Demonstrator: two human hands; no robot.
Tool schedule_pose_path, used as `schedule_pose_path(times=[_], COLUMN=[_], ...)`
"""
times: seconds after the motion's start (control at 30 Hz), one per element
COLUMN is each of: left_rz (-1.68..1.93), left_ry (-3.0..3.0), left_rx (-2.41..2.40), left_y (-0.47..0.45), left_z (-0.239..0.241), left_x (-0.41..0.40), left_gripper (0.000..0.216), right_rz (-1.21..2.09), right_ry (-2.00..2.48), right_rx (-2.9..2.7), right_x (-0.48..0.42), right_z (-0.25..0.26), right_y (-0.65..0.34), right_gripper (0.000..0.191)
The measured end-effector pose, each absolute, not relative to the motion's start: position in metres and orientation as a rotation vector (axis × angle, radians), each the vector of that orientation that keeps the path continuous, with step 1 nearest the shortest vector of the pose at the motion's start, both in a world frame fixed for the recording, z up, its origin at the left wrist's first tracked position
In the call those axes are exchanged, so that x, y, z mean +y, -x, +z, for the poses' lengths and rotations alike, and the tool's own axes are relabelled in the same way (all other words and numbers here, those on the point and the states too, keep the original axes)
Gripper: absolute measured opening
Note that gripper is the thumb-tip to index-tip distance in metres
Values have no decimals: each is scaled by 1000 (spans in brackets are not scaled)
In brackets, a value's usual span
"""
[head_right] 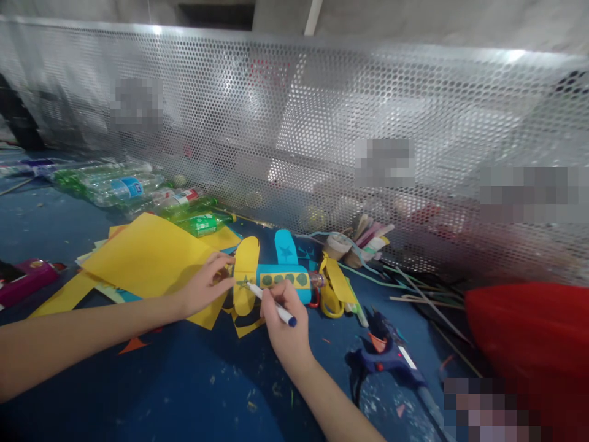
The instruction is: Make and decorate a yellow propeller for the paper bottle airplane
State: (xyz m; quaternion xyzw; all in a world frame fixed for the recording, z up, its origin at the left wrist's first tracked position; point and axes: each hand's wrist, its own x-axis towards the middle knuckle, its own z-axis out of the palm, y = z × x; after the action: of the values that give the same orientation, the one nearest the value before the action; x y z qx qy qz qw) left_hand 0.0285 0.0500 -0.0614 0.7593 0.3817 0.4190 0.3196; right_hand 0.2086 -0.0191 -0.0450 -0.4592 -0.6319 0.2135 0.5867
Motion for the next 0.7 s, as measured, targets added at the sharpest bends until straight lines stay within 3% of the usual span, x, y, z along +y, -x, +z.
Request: schedule_pose_path(times=[0.7], left_rz=[1088], left_ry=[-1963], left_rx=[979], left_y=[-29], left_z=[-61], left_x=[50], left_gripper=[27], right_rz=[519], right_ry=[1045], right_rx=[-1477], right_x=[-19], right_z=[-47], right_y=[-209], right_gripper=[29])
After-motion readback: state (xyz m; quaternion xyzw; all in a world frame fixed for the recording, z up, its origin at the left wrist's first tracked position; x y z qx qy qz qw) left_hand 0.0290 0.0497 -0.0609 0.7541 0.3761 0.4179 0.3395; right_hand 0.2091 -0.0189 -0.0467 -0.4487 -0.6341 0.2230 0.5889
